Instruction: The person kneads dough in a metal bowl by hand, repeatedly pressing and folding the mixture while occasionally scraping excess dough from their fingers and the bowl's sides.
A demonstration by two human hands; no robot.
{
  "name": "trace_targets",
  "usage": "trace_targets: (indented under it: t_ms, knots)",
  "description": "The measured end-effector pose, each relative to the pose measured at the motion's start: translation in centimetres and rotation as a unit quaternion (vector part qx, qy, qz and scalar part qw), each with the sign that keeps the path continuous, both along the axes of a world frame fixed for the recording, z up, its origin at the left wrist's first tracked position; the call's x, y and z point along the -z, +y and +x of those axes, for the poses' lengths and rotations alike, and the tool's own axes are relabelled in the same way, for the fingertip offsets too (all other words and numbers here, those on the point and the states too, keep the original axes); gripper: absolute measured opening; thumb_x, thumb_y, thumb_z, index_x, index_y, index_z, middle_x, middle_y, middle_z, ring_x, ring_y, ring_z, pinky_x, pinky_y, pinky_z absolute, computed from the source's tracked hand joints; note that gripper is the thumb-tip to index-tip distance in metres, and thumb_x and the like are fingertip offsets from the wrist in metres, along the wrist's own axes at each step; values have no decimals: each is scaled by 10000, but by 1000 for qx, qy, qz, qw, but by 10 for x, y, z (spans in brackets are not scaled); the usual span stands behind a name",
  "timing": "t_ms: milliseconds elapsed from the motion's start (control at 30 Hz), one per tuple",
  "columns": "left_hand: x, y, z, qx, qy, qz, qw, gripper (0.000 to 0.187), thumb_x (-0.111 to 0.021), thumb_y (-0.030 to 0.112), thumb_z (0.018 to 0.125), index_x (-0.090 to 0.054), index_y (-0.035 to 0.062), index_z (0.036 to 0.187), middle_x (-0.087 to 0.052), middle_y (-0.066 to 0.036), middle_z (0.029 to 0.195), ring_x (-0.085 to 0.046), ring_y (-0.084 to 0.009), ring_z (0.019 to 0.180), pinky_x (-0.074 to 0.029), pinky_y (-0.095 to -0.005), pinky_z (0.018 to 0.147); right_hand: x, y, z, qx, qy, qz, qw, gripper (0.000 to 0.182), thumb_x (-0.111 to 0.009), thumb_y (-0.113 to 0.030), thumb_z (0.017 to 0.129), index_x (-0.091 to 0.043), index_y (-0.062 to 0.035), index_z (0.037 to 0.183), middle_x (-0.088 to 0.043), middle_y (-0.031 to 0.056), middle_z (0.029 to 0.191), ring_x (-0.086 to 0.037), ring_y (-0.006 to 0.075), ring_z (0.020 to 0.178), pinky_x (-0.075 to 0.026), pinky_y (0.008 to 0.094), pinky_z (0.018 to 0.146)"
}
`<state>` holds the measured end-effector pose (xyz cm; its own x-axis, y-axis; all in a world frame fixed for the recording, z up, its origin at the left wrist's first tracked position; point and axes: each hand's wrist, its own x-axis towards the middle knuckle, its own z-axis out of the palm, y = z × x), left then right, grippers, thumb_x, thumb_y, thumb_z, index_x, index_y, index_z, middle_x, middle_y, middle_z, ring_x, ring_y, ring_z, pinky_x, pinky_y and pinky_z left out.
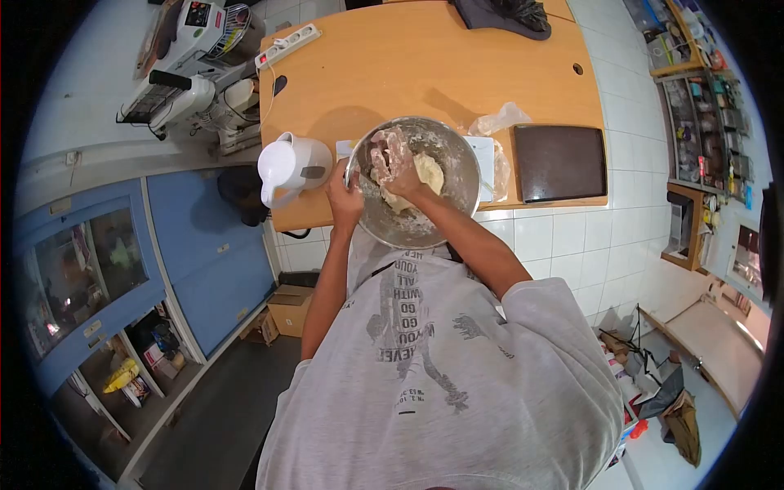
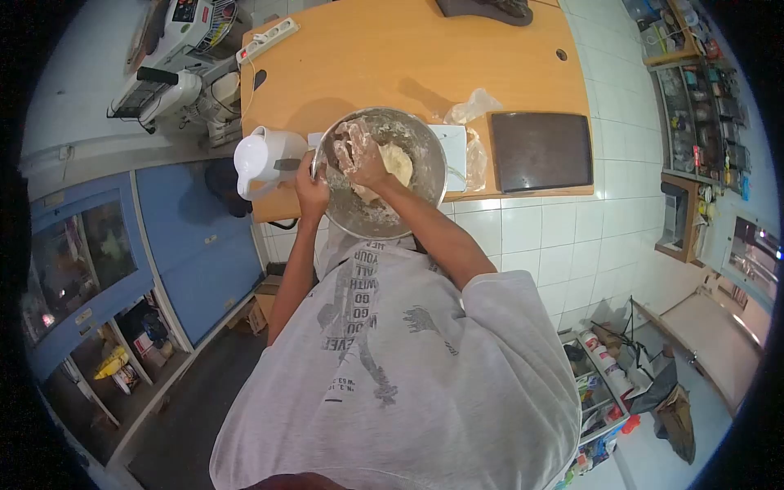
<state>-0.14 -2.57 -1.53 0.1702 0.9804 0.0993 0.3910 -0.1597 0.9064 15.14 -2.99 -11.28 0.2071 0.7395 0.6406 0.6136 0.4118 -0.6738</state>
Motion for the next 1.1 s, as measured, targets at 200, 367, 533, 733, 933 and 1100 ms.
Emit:
trace_targets:
  t_ms: [200, 367, 533, 733, 933, 1100]
  knots:
    - [-1, 3, 0, 36, 44, -2, 998, 233, -604, 71, 1052, -645, -47, 1250, -721, -175, 1046, -667, -212, 962, -531, -361, 843, -31, -8, 21, -118, -277, -342, 890, 589, -516, -541, 1002, -631, -148, 1425, -590, 178, 1488, -515, 373, 1423, -387, 571, 1180]
    - [-7, 2, 4, 13, 45, 47, 998, 190, -603, -6, 978, -673, -38, 1152, -700, -256, 982, -660, -445, 902, -504, -470, 812, -33, -24, 43, -139, -348, -328, 867, 690, -542, -603, 979, -561, -151, 1499, -586, 177, 1491, -517, 401, 1414, -407, 594, 1151]
    - [-1, 2, 2, 11, 29, 3, 1000, 181, -613, 4, 989, -681, -40, 1150, -705, -241, 1002, -675, -406, 924, -511, -458, 843, -46, -30, 51, -167, -384, -375, 827, 830, -567, -670, 938, -471, -154, 1581, -525, 182, 1562, -468, 411, 1456, -363, 650, 1168]
    - [-3, 2, 5, -1, 55, -3, 998, 181, -624, 97, 1041, -681, -43, 1141, -728, -181, 955, -682, -244, 876, -524, -395, 817, -76, -38, 52, -199, -415, -462, 758, 995, -708, -629, 859, -352, -124, 1639, -383, 167, 1668, -333, 377, 1558, -249, 641, 1256]
    - [-1, 2, 6, -4, 59, 2, 998, 179, -637, 96, 1028, -684, -32, 1145, -725, -188, 963, -678, -279, 876, -523, -417, 819, -57, -27, 50, -189, -397, -473, 764, 986, -743, -600, 828, -383, -152, 1629, -401, 158, 1658, -368, 370, 1538, -288, 611, 1252]
    - [-9, -1, 7, -1, 48, -25, 999, 188, -638, 81, 1019, -686, -27, 1165, -717, -214, 963, -685, -327, 874, -522, -437, 814, -45, -18, 50, -203, -364, -486, 768, 965, -722, -701, 804, -474, -175, 1574, -553, 152, 1535, -490, 361, 1441, -398, 547, 1183]
